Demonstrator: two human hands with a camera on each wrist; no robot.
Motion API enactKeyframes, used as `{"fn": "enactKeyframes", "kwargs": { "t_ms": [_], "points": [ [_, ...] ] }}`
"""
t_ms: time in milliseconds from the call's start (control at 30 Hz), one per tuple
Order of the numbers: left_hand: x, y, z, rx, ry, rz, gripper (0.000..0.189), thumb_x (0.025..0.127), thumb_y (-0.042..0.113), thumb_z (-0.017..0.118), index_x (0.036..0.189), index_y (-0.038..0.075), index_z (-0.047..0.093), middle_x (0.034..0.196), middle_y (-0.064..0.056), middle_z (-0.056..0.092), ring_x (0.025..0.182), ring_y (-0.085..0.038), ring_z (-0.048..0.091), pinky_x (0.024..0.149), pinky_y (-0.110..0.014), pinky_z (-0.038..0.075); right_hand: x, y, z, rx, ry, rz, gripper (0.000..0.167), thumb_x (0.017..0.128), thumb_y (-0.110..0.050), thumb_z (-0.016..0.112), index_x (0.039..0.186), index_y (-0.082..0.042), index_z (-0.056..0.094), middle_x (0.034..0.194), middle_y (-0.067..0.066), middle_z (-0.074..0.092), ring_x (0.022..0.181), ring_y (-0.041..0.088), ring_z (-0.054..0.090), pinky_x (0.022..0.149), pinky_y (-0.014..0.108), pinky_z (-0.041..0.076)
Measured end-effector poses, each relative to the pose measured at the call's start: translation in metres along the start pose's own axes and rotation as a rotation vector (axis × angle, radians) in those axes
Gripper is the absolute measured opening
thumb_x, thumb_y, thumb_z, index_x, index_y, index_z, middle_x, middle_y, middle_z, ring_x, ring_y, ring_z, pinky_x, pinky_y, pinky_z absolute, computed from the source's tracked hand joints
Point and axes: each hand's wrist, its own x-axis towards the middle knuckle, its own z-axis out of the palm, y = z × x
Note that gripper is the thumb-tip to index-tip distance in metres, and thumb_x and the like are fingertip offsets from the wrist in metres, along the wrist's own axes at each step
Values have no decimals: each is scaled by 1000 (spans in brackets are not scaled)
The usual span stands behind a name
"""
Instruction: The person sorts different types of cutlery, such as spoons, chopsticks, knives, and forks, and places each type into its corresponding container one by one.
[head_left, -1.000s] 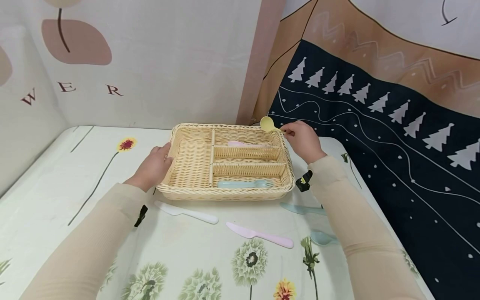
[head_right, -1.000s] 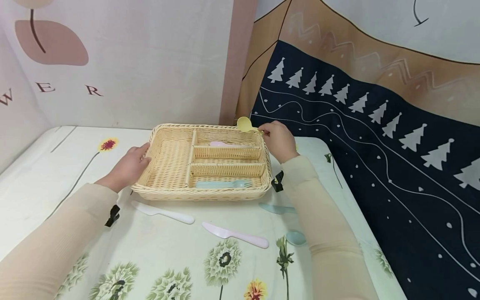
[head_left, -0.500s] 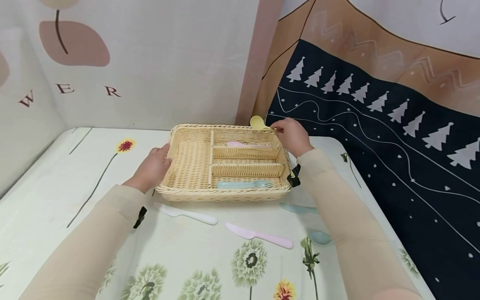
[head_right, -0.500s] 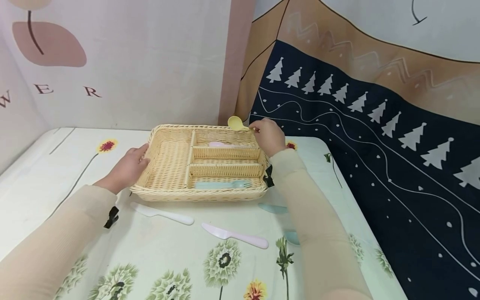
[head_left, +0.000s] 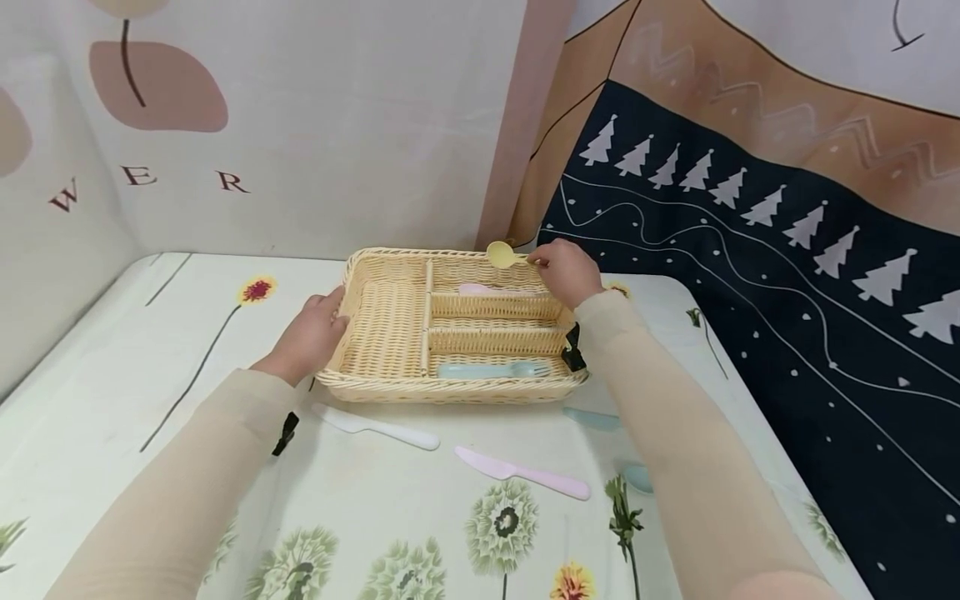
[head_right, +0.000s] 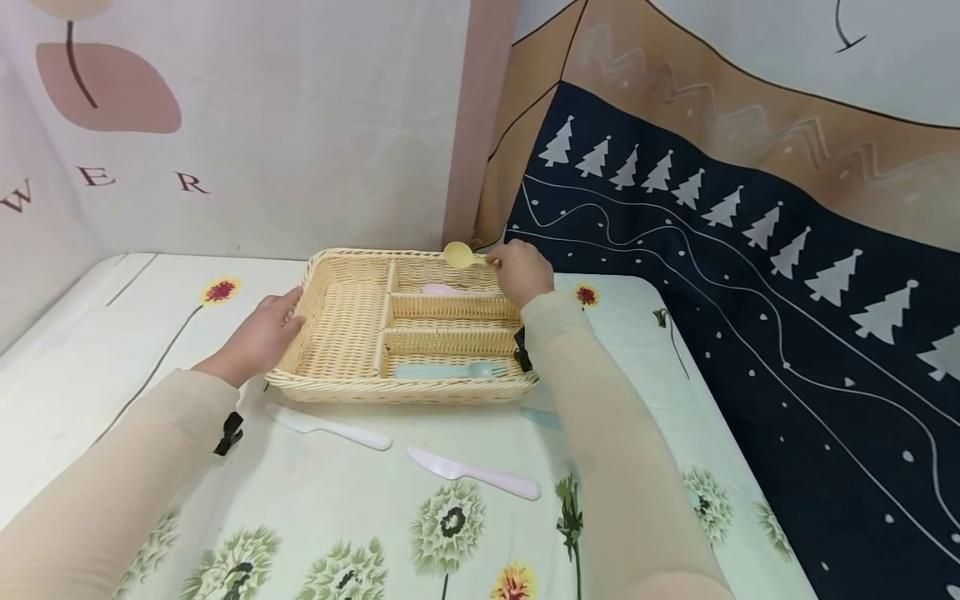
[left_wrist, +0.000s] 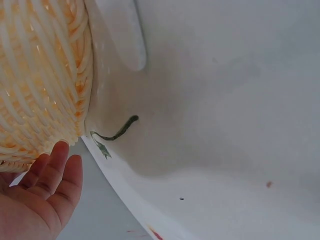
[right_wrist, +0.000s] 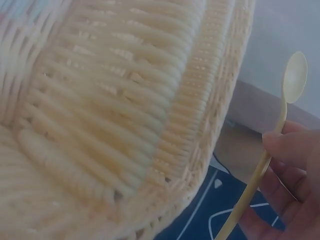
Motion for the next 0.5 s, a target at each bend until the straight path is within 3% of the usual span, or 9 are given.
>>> {"fn": "enactKeyframes", "kwargs": {
  "t_ms": [233,500],
  "points": [
    [1,0,1,-10,2,-11,57,106,18,31,153,-2,6,145,-34,24,134,-48,31,111,-57,27,6,-6,9,-22,-54,31,27,98,-10,55,121,-13,69,112,9,62,103,24,56,95,44,49],
    [1,1,1,-17,1,-20,58,106,18,31,153,-2,6,146,-33,24,134,-47,32,111,-57,28,13,-7,17,-49,-120,20,31,98,-7,52,124,-16,68,119,7,63,108,22,57,93,42,50]
  ]
}}
